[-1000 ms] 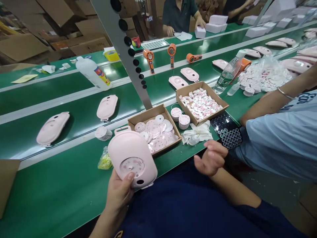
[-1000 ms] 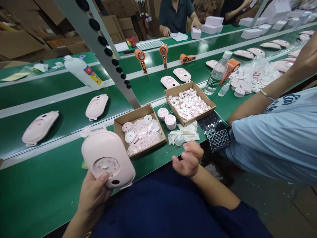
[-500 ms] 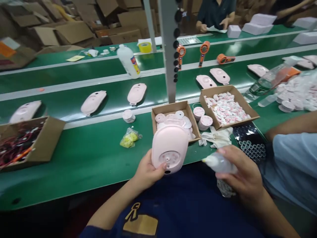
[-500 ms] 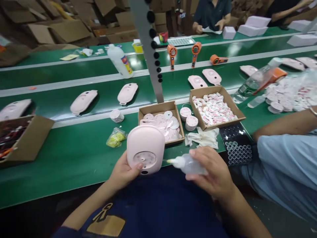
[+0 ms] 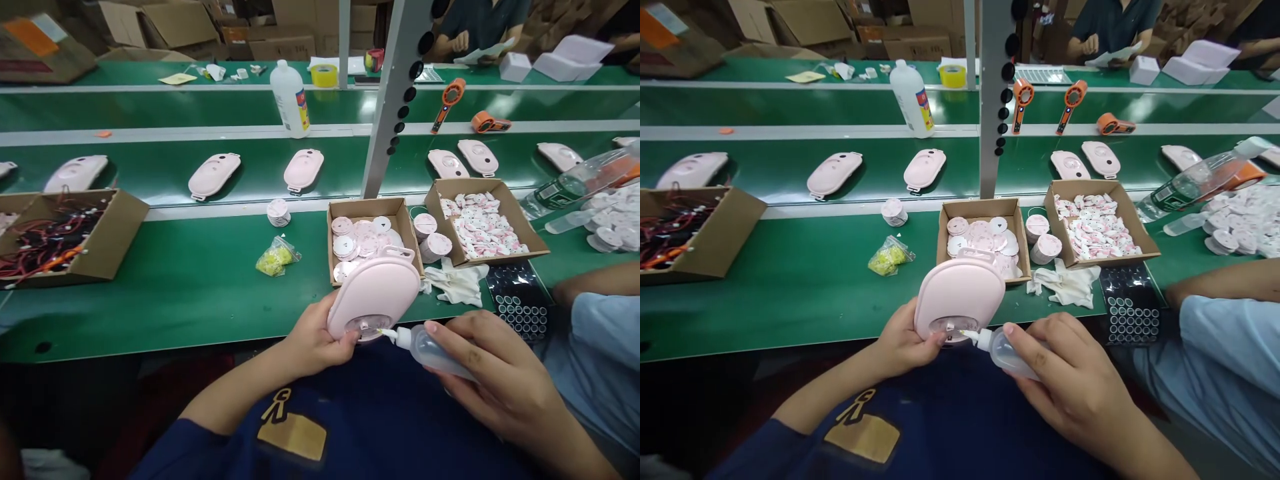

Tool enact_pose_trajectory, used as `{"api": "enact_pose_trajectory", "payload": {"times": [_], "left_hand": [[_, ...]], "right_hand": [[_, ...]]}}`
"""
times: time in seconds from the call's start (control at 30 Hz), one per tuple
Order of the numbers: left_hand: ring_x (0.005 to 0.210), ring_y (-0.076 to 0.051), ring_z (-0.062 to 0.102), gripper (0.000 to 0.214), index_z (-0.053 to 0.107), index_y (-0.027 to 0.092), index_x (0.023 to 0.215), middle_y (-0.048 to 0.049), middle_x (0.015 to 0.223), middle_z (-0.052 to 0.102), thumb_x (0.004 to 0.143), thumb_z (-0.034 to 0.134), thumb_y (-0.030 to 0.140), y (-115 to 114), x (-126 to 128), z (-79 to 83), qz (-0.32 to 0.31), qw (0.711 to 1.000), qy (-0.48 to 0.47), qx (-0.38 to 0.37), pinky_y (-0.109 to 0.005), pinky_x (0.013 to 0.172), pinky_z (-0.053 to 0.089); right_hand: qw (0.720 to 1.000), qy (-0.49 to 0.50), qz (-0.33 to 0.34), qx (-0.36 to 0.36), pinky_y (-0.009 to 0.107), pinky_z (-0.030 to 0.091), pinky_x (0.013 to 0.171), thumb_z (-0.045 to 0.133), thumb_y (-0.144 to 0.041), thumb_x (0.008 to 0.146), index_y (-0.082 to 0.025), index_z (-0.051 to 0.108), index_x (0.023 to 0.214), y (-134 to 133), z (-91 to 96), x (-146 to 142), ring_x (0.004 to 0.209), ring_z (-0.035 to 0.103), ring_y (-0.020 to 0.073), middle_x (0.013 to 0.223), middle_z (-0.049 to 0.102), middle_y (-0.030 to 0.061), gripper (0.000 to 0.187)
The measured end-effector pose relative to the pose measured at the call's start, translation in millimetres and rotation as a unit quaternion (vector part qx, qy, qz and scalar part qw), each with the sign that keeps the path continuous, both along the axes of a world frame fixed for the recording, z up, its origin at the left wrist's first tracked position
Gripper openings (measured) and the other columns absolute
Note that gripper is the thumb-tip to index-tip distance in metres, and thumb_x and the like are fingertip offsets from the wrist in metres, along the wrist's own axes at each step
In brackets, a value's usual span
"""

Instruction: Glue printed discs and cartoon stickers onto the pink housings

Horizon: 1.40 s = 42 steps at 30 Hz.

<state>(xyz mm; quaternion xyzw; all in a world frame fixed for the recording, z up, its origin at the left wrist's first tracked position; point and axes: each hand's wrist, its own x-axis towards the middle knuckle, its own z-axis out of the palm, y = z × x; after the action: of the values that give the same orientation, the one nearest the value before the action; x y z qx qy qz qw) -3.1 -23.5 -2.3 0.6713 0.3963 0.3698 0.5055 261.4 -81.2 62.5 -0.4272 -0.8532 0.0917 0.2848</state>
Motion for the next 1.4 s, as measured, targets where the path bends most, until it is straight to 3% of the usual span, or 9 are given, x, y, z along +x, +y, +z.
{"api": "enact_pose_trajectory", "payload": {"times": [0.4, 0.77, 1.17, 1.4], "left_hand": [[0.085, -0.025, 0.073, 0.047, 0.058, 0.017, 0.125, -0.0090, 0.100, 0.076, 0.078, 0.063, 0.020, 1.3, -2.1, 4.5, -0.016, 0.999, -0.008, 0.044, -0.031, 0.076, 0.058], [0.088, -0.027, 0.072, 0.048, 0.060, 0.013, 0.121, -0.0115, 0.103, 0.075, 0.075, 0.065, 0.026, 0.9, -0.4, 0.6, -0.011, 1.000, -0.005, 0.009, -0.034, 0.078, 0.058], [0.086, -0.022, 0.071, 0.046, 0.058, 0.014, 0.122, -0.0094, 0.102, 0.074, 0.078, 0.068, 0.019, -2.9, -3.0, -6.4, -0.004, 0.997, -0.028, 0.068, -0.027, 0.077, 0.057], [0.089, -0.021, 0.071, 0.044, 0.059, 0.015, 0.120, -0.0088, 0.104, 0.075, 0.077, 0.067, 0.018, -3.7, -0.9, -4.8, -0.008, 0.999, -0.036, 0.039, -0.027, 0.079, 0.057]], "right_hand": [[1.000, -0.010, 0.010, -0.006, 0.035, 0.053, 0.073, 0.061, -0.008, 0.087, -0.019, 0.054, 0.135, 2.1, 3.3, 0.0, 0.081, 0.061, 0.0195, 0.093, 0.064, 0.0074, 0.050], [0.999, -0.028, 0.029, -0.007, 0.036, 0.050, 0.075, 0.058, -0.009, 0.090, -0.010, 0.053, 0.131, -1.3, 1.2, 7.6, 0.084, 0.056, 0.0195, 0.096, 0.060, 0.0097, 0.041], [0.999, -0.026, 0.020, -0.014, 0.036, 0.051, 0.077, 0.060, -0.010, 0.090, -0.014, 0.052, 0.134, -5.1, -2.2, 8.5, 0.086, 0.056, 0.0206, 0.098, 0.061, 0.0095, 0.045], [0.999, -0.021, 0.027, -0.020, 0.037, 0.051, 0.077, 0.061, -0.012, 0.089, -0.015, 0.051, 0.137, -5.2, -3.4, 5.3, 0.085, 0.057, 0.0212, 0.097, 0.062, 0.0098, 0.049]]}}
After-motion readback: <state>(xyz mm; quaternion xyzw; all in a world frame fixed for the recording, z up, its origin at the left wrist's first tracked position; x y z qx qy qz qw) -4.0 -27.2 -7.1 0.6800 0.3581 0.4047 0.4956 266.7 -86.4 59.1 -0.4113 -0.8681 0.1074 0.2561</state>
